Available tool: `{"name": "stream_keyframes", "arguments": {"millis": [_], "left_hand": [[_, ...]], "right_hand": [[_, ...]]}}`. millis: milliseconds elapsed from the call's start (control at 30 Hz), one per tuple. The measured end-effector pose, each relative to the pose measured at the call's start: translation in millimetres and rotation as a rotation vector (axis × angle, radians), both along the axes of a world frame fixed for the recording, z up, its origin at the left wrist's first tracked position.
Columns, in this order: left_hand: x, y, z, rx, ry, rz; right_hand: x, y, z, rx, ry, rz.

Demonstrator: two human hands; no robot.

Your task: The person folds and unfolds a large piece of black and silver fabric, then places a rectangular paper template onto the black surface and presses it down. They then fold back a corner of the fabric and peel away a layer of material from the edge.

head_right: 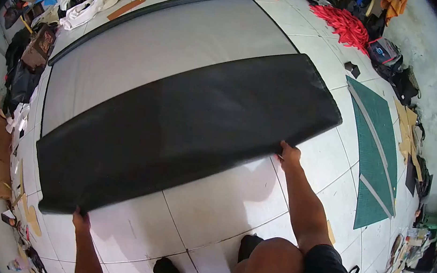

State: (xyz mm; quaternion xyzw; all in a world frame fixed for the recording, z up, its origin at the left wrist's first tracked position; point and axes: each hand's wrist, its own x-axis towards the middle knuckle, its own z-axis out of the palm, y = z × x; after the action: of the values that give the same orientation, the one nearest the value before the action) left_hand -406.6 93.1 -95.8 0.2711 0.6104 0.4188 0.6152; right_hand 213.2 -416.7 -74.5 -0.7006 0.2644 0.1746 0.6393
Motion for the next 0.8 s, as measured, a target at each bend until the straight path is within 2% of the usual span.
{"name": "stream_keyframes", "arguments": {"millis": [33,100,167,233,267,300,333,367,400,467,533,567,600,633,700,767,800], "left_hand": [[-18.9,-13.3,-11.0,0.045,-0.095,-0.013],[-44.0,-48.0,-19.3,0.035,-0.102,0.014],[-87.5,-82.8,-29.6,0.037,-0.210,-0.145],[-103.0,-113.2,-20.0,-0.091,-0.205,-0.026],[-119.6,-116.9,-22.6,-0.052,-0.230,-0.074],[-138.0,-116.3,-22.2,-0.016,-0.254,-0.124],[-159.1,-109.7,-19.2,-0.047,-0.143,-0.112],[-178.2,-99.8,-16.5,-0.094,-0.160,-0.017],[-218.1,-81.7,-34.9,0.020,0.005,-0.003],[-241.0,-64.8,-25.6,0.080,0.156,0.093],[-249.1,-37.8,0.3,-0.032,0.107,0.191],[-255.8,-26.1,8.5,-0.088,0.082,0.205],[-283.6,-10.1,-3.1,-0.039,0.126,0.128],[-292.0,-0.6,-4.2,-0.046,0.128,0.156],[-293.9,2.1,6.3,0.028,0.242,0.141],[-290.0,14.3,9.1,-0.127,0.277,0.330],[-306.2,17.1,-1.9,-0.071,0.227,0.270]], "right_hand": [[-13.7,-15.4,5.8,0.015,0.025,0.007],[-33.1,-50.8,6.8,0.024,0.049,-0.013],[-51.9,-84.3,12.1,-0.004,0.066,-0.021],[-64.0,-115.2,12.2,-0.084,0.111,-0.020],[-70.4,-124.9,16.2,-0.138,0.120,-0.052],[-76.6,-133.1,18.7,-0.187,0.155,-0.035],[-76.7,-147.2,14.7,-0.235,0.187,-0.012],[-74.5,-155.4,13.9,-0.283,0.216,0.013],[-73.6,-156.2,17.8,-0.348,0.260,0.021],[-69.2,-163.2,13.6,-0.379,0.268,0.046],[-62.6,-165.1,15.9,-0.428,0.319,0.071],[-60.1,-167.9,16.3,-0.474,0.316,0.132],[-55.7,-165.2,23.4,-0.611,0.375,0.232],[-47.8,-161.4,32.8,-0.748,0.430,0.333],[-41.3,-152.4,51.5,-1.543,0.019,0.804],[-26.0,-106.8,77.7,-1.604,-0.095,0.958],[-25.4,-72.9,98.5,-1.519,-0.158,1.105]]}}
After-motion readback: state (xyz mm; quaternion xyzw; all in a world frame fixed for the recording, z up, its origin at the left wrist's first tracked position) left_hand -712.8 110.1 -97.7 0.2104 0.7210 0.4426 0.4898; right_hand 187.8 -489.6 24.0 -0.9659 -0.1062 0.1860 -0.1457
